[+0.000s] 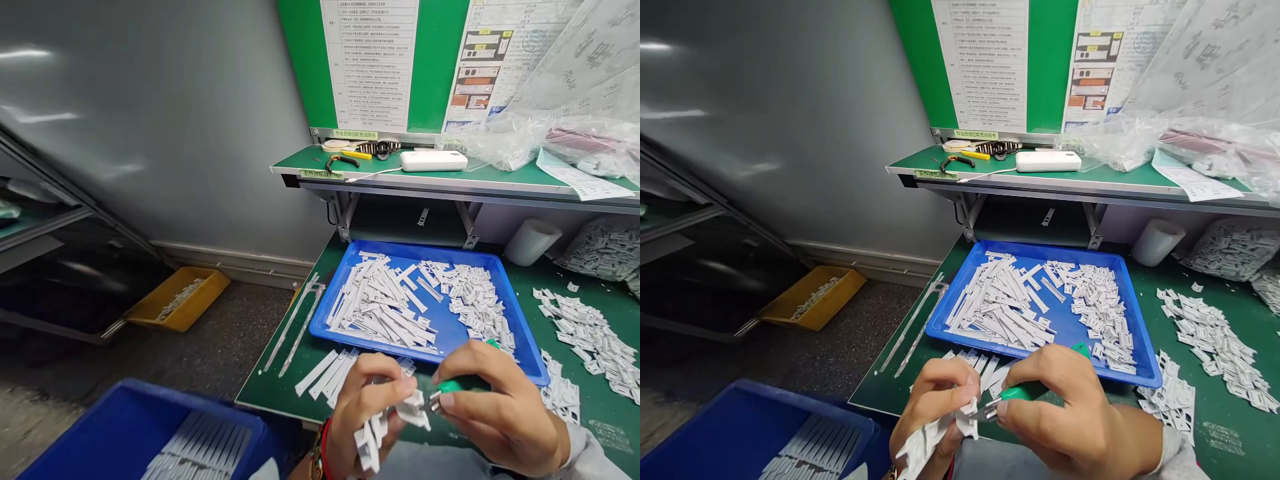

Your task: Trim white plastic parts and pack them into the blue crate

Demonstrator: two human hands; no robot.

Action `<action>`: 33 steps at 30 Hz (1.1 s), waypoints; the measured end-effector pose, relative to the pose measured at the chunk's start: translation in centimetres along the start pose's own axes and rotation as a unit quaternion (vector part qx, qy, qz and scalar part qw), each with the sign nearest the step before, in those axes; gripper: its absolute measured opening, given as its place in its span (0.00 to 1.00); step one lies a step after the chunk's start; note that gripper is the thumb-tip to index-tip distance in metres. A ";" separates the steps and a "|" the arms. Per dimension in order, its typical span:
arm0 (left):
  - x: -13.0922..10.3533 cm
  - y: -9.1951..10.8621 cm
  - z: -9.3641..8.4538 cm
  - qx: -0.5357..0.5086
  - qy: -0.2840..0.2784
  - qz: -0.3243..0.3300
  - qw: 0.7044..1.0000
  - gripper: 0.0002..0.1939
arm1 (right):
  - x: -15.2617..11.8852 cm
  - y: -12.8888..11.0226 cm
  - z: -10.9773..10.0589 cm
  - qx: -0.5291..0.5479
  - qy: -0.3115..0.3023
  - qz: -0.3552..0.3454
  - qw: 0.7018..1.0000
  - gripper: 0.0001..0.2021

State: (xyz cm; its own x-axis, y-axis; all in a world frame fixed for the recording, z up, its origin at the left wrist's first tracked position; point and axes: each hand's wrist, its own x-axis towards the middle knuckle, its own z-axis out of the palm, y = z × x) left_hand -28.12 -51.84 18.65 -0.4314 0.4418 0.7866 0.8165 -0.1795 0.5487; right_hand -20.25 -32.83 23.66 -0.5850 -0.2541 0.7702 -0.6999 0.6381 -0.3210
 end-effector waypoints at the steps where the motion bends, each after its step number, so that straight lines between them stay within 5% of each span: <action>1: -0.1 0.1 0.0 -0.007 0.004 -0.002 1.000 0.17 | -0.2 0.1 0.2 -0.020 0.023 0.018 0.999 0.11; 5: -0.6 0.5 0.0 -0.020 0.019 -0.018 0.999 0.17 | -0.9 0.3 0.5 -0.038 0.115 0.099 0.988 0.18; 11: -1.0 0.8 0.2 -0.006 0.019 -0.036 0.999 0.16 | -0.6 -0.6 0.2 0.115 -0.054 0.073 0.989 0.15; 22: -0.9 1.1 0.5 0.078 0.026 -0.038 0.996 0.15 | -1.2 -0.3 0.4 0.054 -0.037 0.079 0.995 0.14; 28: -1.0 1.5 0.2 0.099 0.019 -0.011 0.995 0.15 | -2.2 1.2 2.2 -0.065 -0.029 0.166 0.984 0.08; 33: -1.0 0.5 -0.1 0.078 0.025 -0.083 0.993 0.14 | -1.9 1.0 2.4 0.050 -0.036 0.203 0.977 0.11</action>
State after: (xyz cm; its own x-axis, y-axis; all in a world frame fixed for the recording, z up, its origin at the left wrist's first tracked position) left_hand -27.30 -52.41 18.20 -0.5802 0.4083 0.7048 0.7807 0.0321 0.6241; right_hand -20.81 -33.39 20.53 -0.8474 -0.0476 0.5288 -0.4385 0.6244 -0.6465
